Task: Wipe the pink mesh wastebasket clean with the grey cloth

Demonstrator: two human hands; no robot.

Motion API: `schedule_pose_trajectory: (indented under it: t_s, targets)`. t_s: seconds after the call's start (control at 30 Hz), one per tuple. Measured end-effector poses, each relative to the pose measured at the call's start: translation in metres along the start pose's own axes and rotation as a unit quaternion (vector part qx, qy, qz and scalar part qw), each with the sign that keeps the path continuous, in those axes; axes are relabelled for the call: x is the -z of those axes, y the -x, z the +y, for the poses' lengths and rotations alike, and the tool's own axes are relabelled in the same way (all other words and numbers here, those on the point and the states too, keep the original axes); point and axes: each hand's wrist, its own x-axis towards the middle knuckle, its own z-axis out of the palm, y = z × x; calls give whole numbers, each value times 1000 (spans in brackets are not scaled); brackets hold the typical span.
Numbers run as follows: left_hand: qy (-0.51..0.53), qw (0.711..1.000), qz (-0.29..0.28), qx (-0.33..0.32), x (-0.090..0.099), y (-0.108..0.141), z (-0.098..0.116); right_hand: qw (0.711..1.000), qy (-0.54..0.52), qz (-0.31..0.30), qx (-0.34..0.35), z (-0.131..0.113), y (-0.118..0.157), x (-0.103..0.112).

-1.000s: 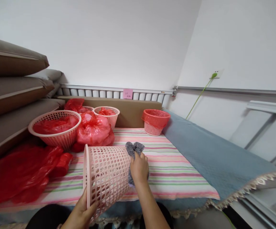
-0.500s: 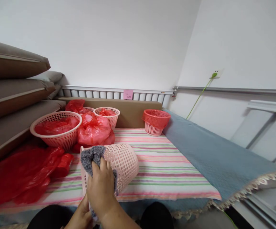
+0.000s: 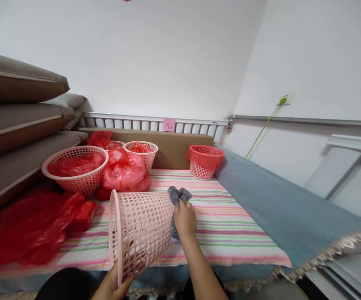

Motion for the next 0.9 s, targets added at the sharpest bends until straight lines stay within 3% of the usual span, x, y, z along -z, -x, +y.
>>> schedule_pose_trajectory:
  t_s: [0.1, 0.17, 0.27, 0.37, 0.5, 0.6, 0.77, 0.9]
  targets:
    - [58, 998, -7, 29, -1, -1, 16, 999, 2, 29, 19, 6, 9, -4]
    - [111, 993, 25, 45, -3, -7, 38, 999, -1, 42, 22, 6, 16, -6]
    - [105, 990, 86, 31, -5, -19, 69, 999, -7, 40, 15, 7, 21, -5]
    - [70, 992, 102, 18, -7, -25, 81, 999, -14, 31, 7, 9, 22, -2]
    - [44, 993, 106, 29, -8, -21, 72, 999, -36, 19, 25, -4, 30, 7]
    - [22, 992, 114, 41, -9, -16, 61, 992, -92, 22, 87, -33, 50, 21]
    - [-33, 991, 127, 26, 1, -13, 41, 948, -227, -20, 222, -93, 95, 53]
    - [-61, 985, 161, 16, 9, -10, 31, 930, -266, -31, 250, -112, 111, 62]
